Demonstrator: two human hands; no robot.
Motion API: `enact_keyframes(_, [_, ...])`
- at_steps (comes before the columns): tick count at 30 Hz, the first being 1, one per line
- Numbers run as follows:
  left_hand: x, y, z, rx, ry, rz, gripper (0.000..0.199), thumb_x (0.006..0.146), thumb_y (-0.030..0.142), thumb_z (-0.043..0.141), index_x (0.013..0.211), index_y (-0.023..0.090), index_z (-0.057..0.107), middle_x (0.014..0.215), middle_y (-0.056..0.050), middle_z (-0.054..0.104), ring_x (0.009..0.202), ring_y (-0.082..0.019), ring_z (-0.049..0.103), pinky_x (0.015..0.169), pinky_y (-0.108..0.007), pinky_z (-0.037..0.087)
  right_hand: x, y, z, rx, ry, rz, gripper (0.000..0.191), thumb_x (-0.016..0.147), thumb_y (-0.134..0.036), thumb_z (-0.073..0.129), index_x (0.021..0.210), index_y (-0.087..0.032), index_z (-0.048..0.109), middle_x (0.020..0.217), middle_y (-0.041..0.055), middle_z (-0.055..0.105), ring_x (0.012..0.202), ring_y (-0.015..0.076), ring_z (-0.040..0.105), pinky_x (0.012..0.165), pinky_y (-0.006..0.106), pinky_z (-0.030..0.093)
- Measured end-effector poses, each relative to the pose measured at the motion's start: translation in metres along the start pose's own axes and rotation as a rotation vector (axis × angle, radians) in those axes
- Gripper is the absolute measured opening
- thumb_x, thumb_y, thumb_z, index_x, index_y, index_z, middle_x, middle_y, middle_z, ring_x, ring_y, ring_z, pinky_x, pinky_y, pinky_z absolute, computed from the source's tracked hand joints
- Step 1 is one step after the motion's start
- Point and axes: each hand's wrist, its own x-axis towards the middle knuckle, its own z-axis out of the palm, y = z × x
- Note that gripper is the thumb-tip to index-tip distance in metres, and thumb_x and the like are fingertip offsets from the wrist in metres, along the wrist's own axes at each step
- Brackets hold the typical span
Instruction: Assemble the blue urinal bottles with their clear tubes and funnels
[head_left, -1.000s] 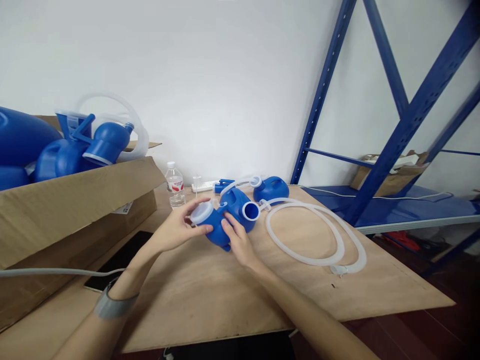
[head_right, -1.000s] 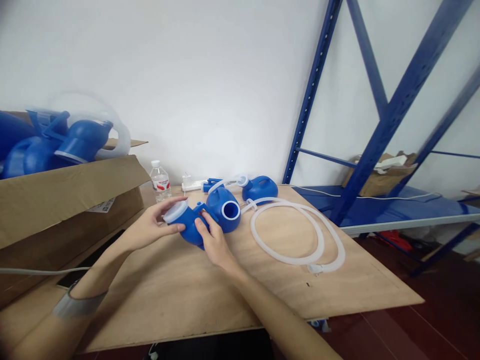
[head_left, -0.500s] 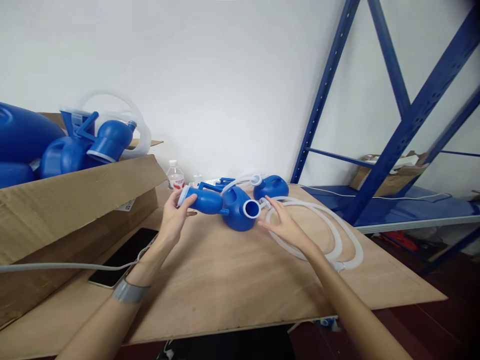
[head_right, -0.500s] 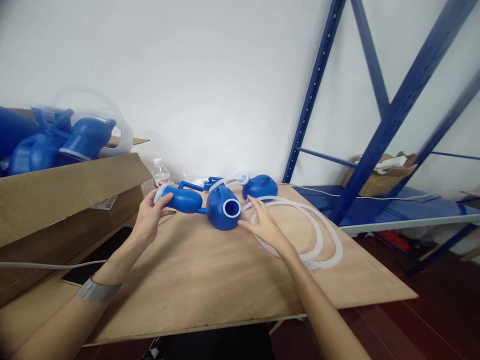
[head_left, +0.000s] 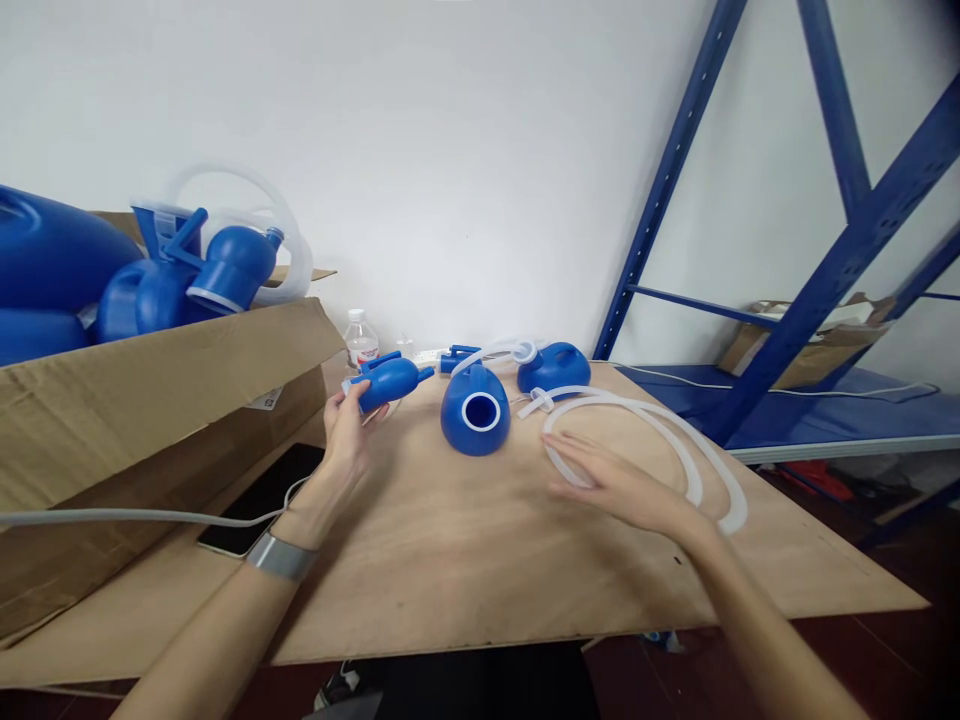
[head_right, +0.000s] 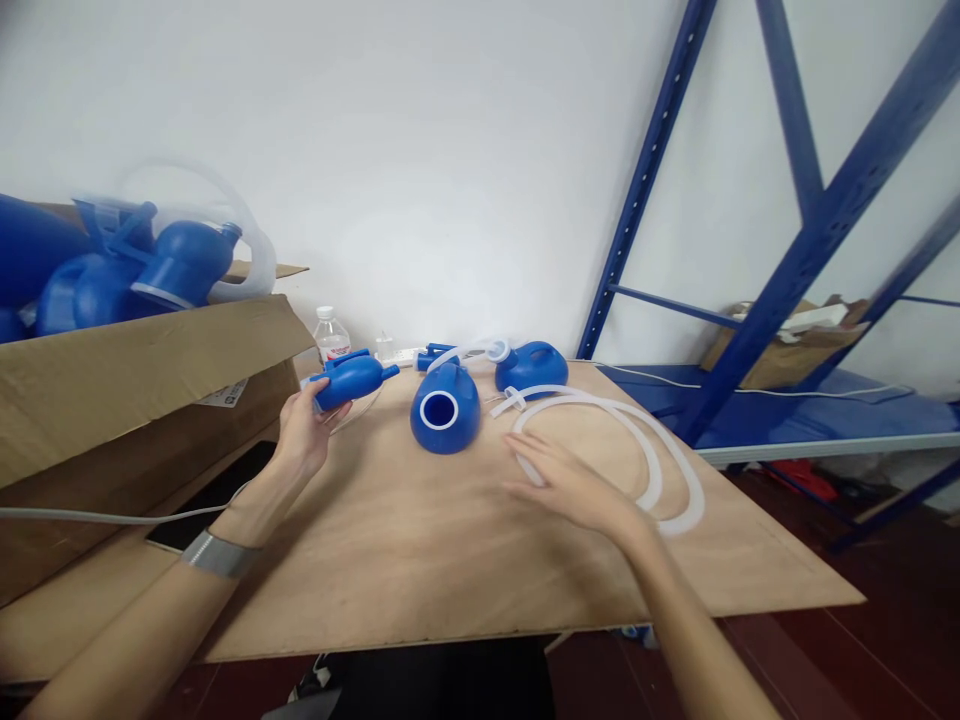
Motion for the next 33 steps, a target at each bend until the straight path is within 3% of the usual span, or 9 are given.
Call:
enact_keyframes(3, [-0.001,0.0,0.0,-0.051,0.037,0.023,0.039,0.074,0.026,0.078,0.098,0.025,0.047,0.128,-0.003,0.055,0.107,-0.019,0.067,0.083,-0.033,0.064,-0.059,0.06,-0.023,-0.144,0.101,0.185,0.077,0.08,-0.067,0.068,0.146,-0.027,0.059,0.156,0.012,0.05,0.147,0.0415,0.041,0.121,0.06,0.035])
enact_keyframes(6, [-0.004,0.001,0.003,-0.089,0.008,0.022,0.044,0.072,0.022,0.076,0.102,0.028,0.045,0.136,-0.001,0.05,0.116,-0.02,0.063,0.086,-0.035,0.064,-0.111,0.105,-0.031,-0.183,0.128,0.275,0.069,0.076,-0.069,0.07,0.134,-0.031,0.069,0.144,0.0159,0.061,0.135,0.0426,0.055,0.114,0.057,0.045])
enact_keyframes(10, [-0.01,0.001,0.006,-0.094,-0.057,0.005,0.045,0.07,0.02,0.072,0.106,0.03,0.047,0.134,0.0,0.051,0.114,-0.02,0.063,0.086,-0.036,0.063,-0.132,0.112,-0.023,-0.125,0.152,0.26,0.062,0.086,-0.073,0.052,0.127,-0.03,0.072,0.136,0.0163,0.064,0.127,0.0394,0.062,0.106,0.053,0.053])
enact_keyframes(15, [-0.013,0.001,0.008,-0.099,-0.059,-0.059,0.034,0.07,0.021,0.069,0.099,0.026,0.054,0.122,-0.002,0.057,0.103,-0.019,0.064,0.08,-0.033,0.061,-0.094,0.077,-0.011,-0.082,0.214,0.182,0.057,0.094,-0.069,0.045,0.119,-0.028,0.076,0.12,0.0174,0.065,0.112,0.0334,0.068,0.098,0.045,0.055])
enact_keyframes(19, [-0.01,0.0,0.006,-0.124,-0.007,-0.103,0.017,0.071,0.026,0.063,0.086,0.022,0.055,0.1,-0.002,0.06,0.087,-0.018,0.063,0.069,-0.029,0.059,-0.045,0.037,-0.008,-0.003,0.288,0.04,0.053,0.095,-0.066,0.05,0.122,-0.027,0.074,0.112,0.0131,0.067,0.106,0.0304,0.068,0.096,0.044,0.055])
enact_keyframes(23, [-0.004,-0.005,0.002,-0.108,0.023,-0.091,0.017,0.073,0.034,0.064,0.084,0.022,0.058,0.092,-0.002,0.06,0.081,-0.018,0.063,0.06,-0.026,0.055,0.01,0.004,-0.005,0.152,0.355,-0.006,0.047,0.098,-0.059,0.05,0.121,-0.023,0.071,0.113,0.0124,0.07,0.103,0.0278,0.068,0.084,0.038,0.057])
enact_keyframes(27, [-0.001,-0.009,0.0,-0.055,-0.006,0.023,0.032,0.076,0.048,0.071,0.095,0.023,0.064,0.107,-0.003,0.062,0.088,-0.019,0.064,0.057,-0.023,0.052,0.055,-0.02,0.004,0.331,0.375,-0.028,0.049,0.102,-0.055,0.045,0.129,-0.019,0.064,0.089,0.0074,0.072,0.07,0.021,0.067,0.067,0.034,0.054])
enact_keyframes(31, [-0.006,-0.007,0.001,-0.011,-0.073,0.188,0.044,0.073,0.053,0.079,0.104,0.025,0.065,0.117,-0.004,0.061,0.093,-0.019,0.064,0.061,-0.023,0.054,0.078,-0.048,0.013,0.243,0.484,-0.219,0.036,0.101,-0.047,0.048,0.11,-0.019,0.07,0.093,0.0079,0.074,0.079,0.0222,0.068,0.072,0.032,0.05])
enact_keyframes(33, [-0.01,-0.006,0.001,0.026,-0.131,0.3,0.046,0.074,0.051,0.08,0.109,0.026,0.065,0.117,-0.004,0.062,0.092,-0.018,0.065,0.065,-0.025,0.056,0.084,-0.062,0.017,0.154,0.489,-0.328,0.03,0.099,-0.044,0.053,0.101,-0.019,0.069,0.085,0.0061,0.073,0.072,0.0198,0.066,0.067,0.03,0.047])
